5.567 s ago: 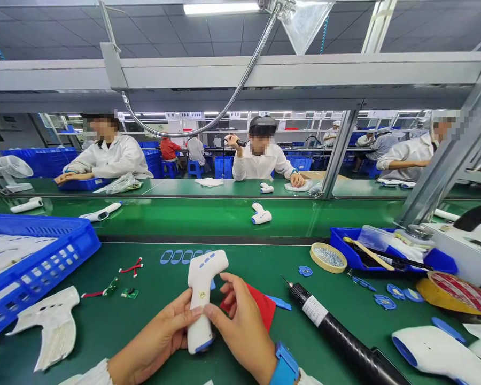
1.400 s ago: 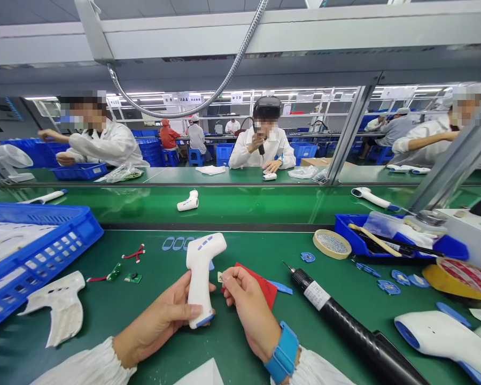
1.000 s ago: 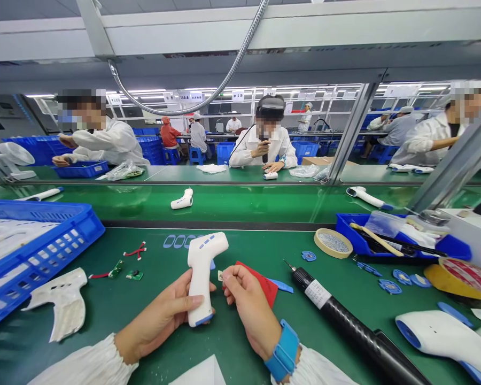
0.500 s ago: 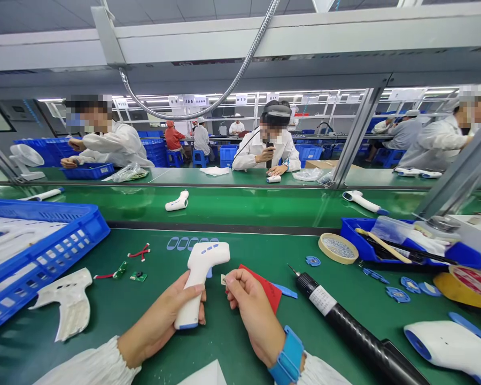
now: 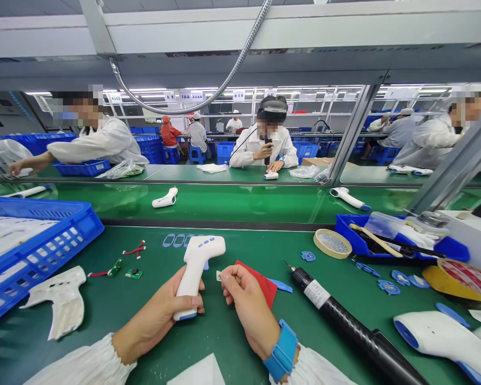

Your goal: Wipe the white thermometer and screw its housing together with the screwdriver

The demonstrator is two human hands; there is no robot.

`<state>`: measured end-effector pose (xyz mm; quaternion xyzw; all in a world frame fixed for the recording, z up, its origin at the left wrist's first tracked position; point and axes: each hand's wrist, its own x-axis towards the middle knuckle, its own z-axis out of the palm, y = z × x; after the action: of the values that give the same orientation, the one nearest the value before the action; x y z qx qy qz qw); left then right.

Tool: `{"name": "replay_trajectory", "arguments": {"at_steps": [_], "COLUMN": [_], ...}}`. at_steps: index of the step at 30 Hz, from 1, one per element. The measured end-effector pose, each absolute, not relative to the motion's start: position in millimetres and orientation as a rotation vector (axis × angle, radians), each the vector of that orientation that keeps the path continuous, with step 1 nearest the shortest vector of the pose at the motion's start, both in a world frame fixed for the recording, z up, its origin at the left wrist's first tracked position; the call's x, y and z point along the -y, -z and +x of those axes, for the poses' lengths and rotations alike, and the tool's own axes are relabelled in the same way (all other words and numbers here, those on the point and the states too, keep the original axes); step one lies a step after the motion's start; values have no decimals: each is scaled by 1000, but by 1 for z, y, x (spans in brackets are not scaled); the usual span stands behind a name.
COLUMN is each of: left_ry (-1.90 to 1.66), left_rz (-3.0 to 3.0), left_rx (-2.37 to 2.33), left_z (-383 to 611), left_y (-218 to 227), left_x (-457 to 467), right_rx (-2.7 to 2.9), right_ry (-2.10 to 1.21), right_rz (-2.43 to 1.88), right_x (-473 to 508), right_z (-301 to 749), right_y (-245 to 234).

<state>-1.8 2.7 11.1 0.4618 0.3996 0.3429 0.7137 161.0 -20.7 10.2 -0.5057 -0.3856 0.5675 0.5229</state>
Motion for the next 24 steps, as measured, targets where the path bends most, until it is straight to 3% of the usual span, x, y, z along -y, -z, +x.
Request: {"name": "replay_trajectory", "arguments": {"at_steps": [24], "left_ry": [-746], "left_rz": [1008], "left_rx": [-876], "left_z": [-3], "left_y": [-10], "left_x": [-3], "right_rx": [939], "right_ry": [-1341], "right_rz": [-1187], "right_x": [22], "right_z": [158], "right_y": [-9]}}
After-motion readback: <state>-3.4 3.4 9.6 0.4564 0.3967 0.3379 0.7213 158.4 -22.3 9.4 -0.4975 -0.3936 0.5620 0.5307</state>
